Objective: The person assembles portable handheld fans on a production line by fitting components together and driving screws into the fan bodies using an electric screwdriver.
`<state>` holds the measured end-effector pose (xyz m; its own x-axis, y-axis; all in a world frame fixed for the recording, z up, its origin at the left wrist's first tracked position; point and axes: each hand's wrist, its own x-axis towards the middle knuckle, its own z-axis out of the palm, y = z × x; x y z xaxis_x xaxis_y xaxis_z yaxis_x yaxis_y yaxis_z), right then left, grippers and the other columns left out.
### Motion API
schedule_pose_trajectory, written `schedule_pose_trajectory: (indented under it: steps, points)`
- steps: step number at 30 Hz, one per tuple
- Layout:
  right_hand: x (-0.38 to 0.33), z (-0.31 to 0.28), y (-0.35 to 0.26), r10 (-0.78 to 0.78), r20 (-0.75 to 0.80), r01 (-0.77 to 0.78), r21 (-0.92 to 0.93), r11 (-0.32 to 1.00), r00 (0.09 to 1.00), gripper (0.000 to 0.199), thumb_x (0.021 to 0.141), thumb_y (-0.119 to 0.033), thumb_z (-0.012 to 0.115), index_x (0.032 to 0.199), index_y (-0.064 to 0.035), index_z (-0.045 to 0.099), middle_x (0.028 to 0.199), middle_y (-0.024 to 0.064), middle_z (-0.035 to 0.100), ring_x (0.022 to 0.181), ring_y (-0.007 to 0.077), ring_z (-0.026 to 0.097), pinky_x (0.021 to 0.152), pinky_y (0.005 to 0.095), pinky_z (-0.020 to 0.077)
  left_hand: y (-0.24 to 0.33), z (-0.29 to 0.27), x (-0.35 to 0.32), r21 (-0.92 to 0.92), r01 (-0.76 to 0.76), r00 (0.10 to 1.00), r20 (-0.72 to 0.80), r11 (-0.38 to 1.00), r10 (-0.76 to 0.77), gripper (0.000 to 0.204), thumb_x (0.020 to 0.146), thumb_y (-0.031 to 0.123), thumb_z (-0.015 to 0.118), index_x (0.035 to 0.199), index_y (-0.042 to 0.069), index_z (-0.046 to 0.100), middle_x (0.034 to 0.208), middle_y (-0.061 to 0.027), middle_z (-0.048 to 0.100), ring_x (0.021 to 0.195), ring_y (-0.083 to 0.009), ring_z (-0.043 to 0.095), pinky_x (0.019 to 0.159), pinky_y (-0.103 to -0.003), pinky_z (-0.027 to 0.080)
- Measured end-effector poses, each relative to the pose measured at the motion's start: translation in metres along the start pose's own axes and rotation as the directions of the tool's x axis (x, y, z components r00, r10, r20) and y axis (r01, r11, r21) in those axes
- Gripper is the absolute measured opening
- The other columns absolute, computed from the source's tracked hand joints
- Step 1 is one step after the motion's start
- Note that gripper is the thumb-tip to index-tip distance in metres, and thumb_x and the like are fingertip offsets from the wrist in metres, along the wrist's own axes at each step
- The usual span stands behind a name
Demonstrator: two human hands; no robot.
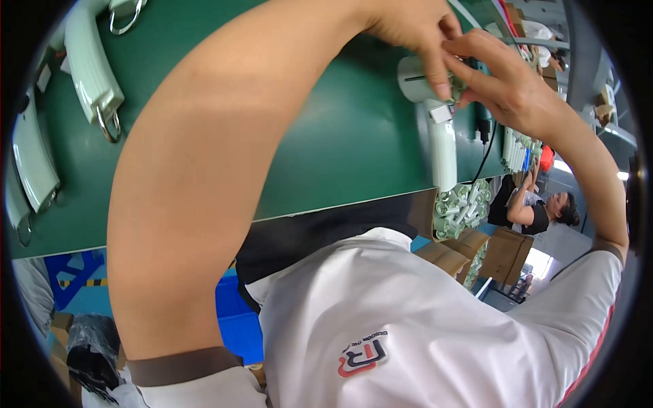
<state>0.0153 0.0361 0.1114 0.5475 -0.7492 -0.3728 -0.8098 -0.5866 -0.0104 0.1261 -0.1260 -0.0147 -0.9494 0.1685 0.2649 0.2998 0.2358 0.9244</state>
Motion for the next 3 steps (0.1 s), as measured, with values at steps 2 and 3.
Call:
schedule_pose_trajectory:
  steps: [2, 3]
  points:
    - [-0.0025, 0.0045, 0.0010, 0.011, -0.048, -0.010, 0.028, 1.000, 0.999, 0.070, 0.066, 0.009, 0.078, 0.134, 0.0039, 0.062, 0.127, 0.0218, 0.058, 0.107, 0.0405, 0.061, 0.088, 0.0468, 0.0534, 0.0052, -0.0008, -0.0002, -0.007, 0.005, 1.000, 0.029, 1.000, -0.005, 0.064, 0.058, 0.024, 0.100, 0.110, -0.003, 0.072, 0.104, -0.0132, 0.075, 0.096, -0.0214, 0.069, 0.087, -0.034, 0.054]
    - [-0.0069, 0.0080, 0.0039, 0.009, -0.075, -0.007, 0.023, 1.000, 0.997, 0.072, 0.066, 0.011, 0.077, 0.135, 0.0029, 0.062, 0.130, 0.0216, 0.057, 0.108, 0.0405, 0.061, 0.088, 0.0472, 0.0536, 0.0059, 0.0014, 0.0009, 0.028, 0.037, 0.999, 0.004, 0.999, -0.038, 0.064, 0.059, 0.023, 0.099, 0.112, 0.001, 0.072, 0.103, -0.0122, 0.075, 0.096, -0.0220, 0.069, 0.088, -0.034, 0.054]
